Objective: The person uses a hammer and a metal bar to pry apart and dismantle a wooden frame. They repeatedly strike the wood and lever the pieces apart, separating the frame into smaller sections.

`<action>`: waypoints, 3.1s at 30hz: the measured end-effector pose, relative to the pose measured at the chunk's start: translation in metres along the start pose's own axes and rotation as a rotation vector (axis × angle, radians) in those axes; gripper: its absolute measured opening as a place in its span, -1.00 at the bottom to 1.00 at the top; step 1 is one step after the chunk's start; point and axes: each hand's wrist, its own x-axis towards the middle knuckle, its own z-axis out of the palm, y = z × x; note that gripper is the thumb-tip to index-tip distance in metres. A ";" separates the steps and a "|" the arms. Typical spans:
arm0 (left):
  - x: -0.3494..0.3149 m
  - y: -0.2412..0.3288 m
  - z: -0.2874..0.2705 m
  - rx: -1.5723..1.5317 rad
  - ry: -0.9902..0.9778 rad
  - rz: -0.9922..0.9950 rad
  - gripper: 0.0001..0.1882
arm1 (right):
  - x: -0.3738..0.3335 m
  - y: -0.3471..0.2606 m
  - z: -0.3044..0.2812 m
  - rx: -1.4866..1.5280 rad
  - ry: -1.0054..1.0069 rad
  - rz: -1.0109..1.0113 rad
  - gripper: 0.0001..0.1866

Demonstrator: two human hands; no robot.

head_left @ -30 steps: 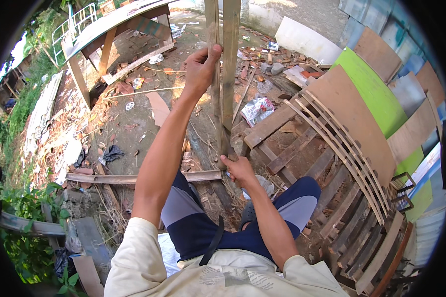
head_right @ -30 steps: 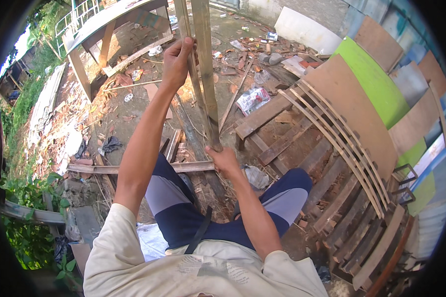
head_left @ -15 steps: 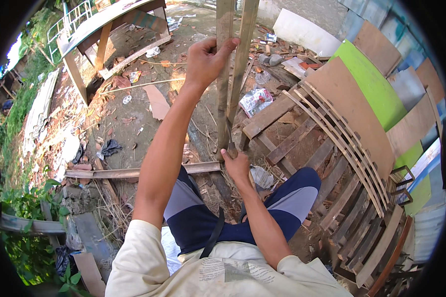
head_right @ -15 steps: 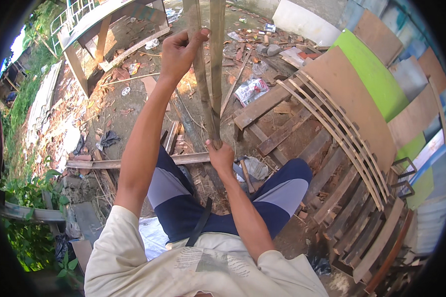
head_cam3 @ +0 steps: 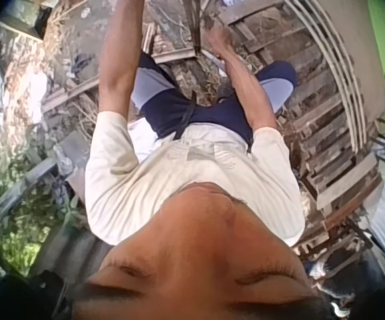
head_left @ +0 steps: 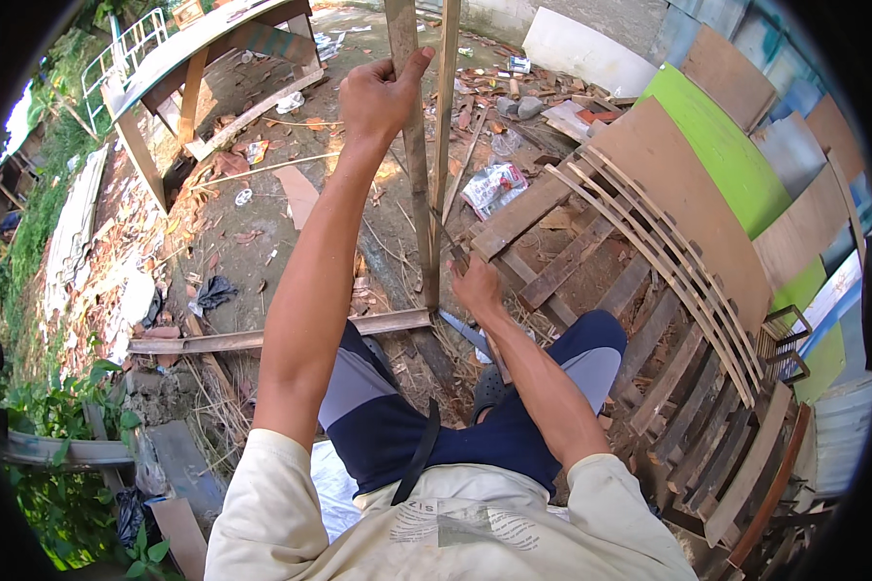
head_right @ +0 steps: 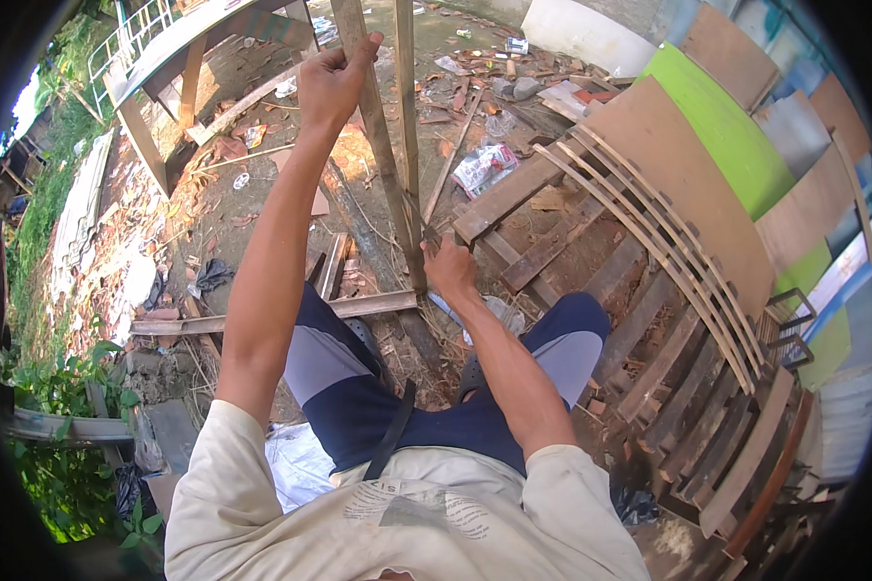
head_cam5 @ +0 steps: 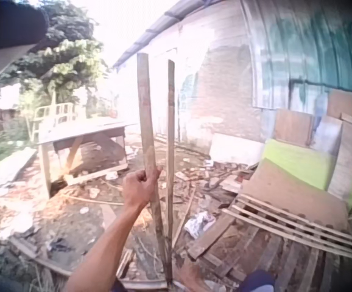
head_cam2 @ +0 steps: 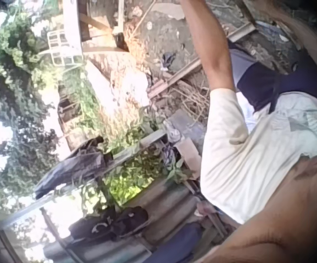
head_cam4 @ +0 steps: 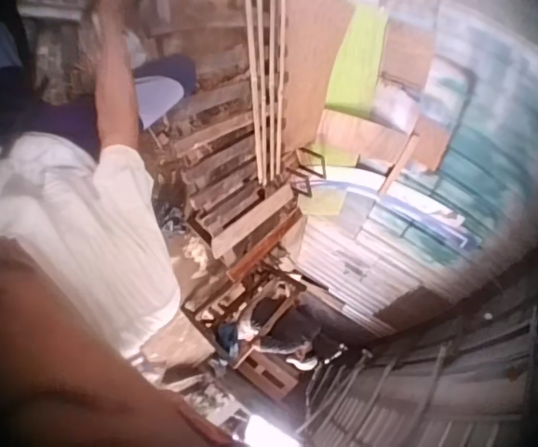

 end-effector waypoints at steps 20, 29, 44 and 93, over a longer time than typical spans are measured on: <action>0.005 -0.013 -0.022 0.065 0.018 -0.048 -0.27 | -0.001 -0.006 -0.003 0.211 -0.251 0.002 -0.56; -0.005 -0.012 -0.012 -0.024 0.012 0.002 -0.30 | -0.014 0.043 0.022 0.206 -0.332 0.093 -0.58; 0.009 -0.022 -0.020 0.016 0.092 -0.037 -0.29 | 0.016 0.034 0.007 -0.113 -0.287 -0.019 -0.73; -0.078 -0.120 0.045 -0.566 0.035 -0.020 -0.44 | -0.036 0.026 0.043 0.328 -0.344 0.181 -0.52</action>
